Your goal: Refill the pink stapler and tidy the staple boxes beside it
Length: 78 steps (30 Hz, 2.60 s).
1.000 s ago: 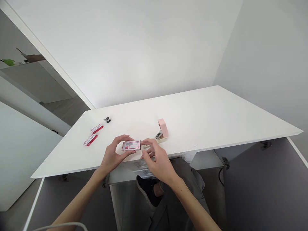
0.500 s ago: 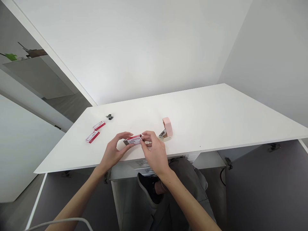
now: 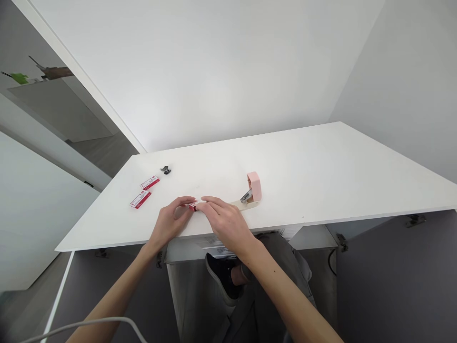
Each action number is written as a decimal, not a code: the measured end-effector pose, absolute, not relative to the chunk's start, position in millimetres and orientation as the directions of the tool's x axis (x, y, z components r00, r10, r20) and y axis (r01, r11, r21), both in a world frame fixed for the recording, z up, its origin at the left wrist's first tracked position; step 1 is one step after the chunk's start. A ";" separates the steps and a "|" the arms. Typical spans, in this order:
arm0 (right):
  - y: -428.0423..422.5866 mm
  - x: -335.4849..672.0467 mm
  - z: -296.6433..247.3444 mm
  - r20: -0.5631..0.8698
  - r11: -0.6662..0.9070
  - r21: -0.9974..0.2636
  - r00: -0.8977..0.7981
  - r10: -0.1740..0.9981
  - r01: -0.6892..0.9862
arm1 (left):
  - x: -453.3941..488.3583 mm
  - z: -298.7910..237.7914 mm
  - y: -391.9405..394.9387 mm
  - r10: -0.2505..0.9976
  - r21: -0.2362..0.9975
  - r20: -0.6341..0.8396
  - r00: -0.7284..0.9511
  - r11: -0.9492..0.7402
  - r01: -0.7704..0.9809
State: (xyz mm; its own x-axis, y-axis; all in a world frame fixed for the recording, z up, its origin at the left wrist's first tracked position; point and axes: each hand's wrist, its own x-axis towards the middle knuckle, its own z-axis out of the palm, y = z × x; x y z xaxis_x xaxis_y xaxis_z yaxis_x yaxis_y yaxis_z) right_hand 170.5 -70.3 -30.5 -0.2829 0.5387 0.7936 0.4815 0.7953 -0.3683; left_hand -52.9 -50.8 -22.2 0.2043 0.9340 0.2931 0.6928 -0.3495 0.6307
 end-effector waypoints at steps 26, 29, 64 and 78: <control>-68.0 170.1 -8.0 0.462 0.452 -0.886 0.117 0.879 0.105 | -63.9 -14.9 -53.6 0.968 0.834 0.186 0.172 -0.247 0.493; -69.0 169.4 -8.6 0.381 0.383 -0.924 0.113 0.918 0.002 | -62.2 -10.9 -54.2 0.970 0.822 0.199 0.143 -0.244 0.515; -86.4 282.4 -5.7 0.500 0.380 -0.854 0.356 0.790 0.356 | -131.4 -11.9 -42.3 0.862 0.603 0.349 -0.367 0.092 0.792; -27.0 341.6 -49.0 0.156 0.085 -0.953 0.230 0.961 0.290 | -52.6 -19.1 -66.1 0.895 0.458 0.306 0.324 -0.437 0.774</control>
